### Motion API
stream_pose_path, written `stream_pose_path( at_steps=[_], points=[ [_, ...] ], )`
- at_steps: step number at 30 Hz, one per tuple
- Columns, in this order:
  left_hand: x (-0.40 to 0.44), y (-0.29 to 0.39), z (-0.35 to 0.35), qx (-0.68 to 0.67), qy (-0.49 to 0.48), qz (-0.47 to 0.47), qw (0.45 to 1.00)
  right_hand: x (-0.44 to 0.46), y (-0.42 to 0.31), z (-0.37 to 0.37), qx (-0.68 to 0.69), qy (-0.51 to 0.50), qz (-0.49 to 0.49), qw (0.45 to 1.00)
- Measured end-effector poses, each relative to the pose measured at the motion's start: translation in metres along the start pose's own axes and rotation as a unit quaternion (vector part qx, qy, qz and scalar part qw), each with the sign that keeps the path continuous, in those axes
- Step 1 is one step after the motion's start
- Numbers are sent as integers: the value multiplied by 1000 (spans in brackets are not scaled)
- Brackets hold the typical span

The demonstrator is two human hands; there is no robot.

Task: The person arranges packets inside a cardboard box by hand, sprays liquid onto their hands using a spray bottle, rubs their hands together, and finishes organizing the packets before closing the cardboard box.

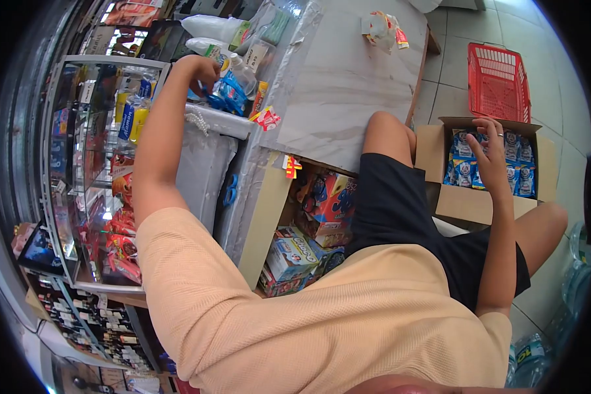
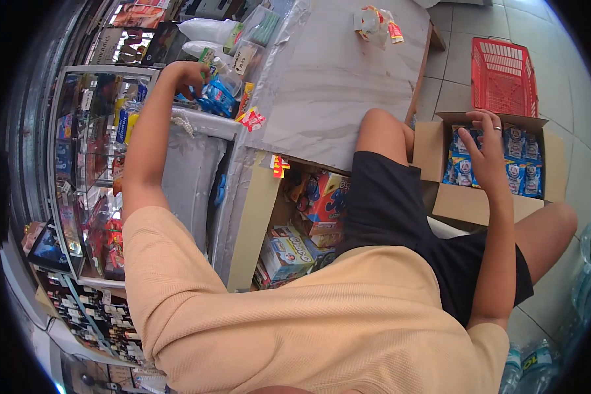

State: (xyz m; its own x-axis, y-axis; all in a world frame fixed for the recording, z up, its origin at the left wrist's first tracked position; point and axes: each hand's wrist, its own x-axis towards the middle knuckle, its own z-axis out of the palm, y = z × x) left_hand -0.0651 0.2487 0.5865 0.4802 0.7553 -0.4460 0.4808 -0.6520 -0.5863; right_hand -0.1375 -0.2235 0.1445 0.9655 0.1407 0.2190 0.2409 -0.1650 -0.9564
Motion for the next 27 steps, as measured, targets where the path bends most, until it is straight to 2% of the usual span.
stream_pose_path(
  at_steps=[4, 5, 7, 9, 10, 11, 12, 15, 17, 19, 20, 22, 23, 24, 26, 27],
  points=[
    [15, -9, -14, 101, 103, -40, 989, -1, 1, 3, -15, -27, 7, 1000],
    [3, -3, -8, 98, 101, -41, 989, -1, 1, 5, -22, -38, 8, 999],
    [-43, 27, 0, 178, 256, -53, 949, -1, 3, 7, -36, -59, 11, 998],
    [-55, 34, -2, 202, 365, -10, 909, 0, 14, 18, 24, -72, 7, 997],
    [-55, 31, -9, 201, 366, -6, 909, 0, 18, 28, 21, -70, 9, 997],
    [-56, 22, -19, 218, 434, 32, 874, 1, 21, 40, 172, -94, 96, 976],
    [-56, 15, -29, 232, 500, 67, 832, 2, 25, 54, 318, -115, 177, 924],
    [-124, 31, -42, 185, 523, 40, 831, -2, 40, 89, 354, -163, 202, 898],
    [-158, 30, -43, 50, 706, 189, 681, -11, 24, 104, 346, -188, 253, 884],
    [-172, 25, -62, 75, 794, 119, 592, -4, 15, 127, 460, -199, 271, 822],
    [-190, 34, -52, 69, 795, 117, 592, 2, 15, 143, 487, -213, 255, 808],
    [-219, 57, -18, -132, 800, 270, 519, 9, 8, 176, 575, -263, 215, 744],
    [-220, 73, -9, -145, 798, 274, 517, 10, -3, 191, 631, -278, 184, 701],
    [-219, 89, 2, -198, 772, 320, 512, 5, -8, 213, 712, -266, 170, 627],
    [-216, 125, 25, -302, 705, 406, 498, -7, -19, 246, 775, -282, 102, 556],
    [-215, 140, 35, -351, 666, 444, 486, -18, -38, 250, 749, -212, 166, 605]
  ],
)
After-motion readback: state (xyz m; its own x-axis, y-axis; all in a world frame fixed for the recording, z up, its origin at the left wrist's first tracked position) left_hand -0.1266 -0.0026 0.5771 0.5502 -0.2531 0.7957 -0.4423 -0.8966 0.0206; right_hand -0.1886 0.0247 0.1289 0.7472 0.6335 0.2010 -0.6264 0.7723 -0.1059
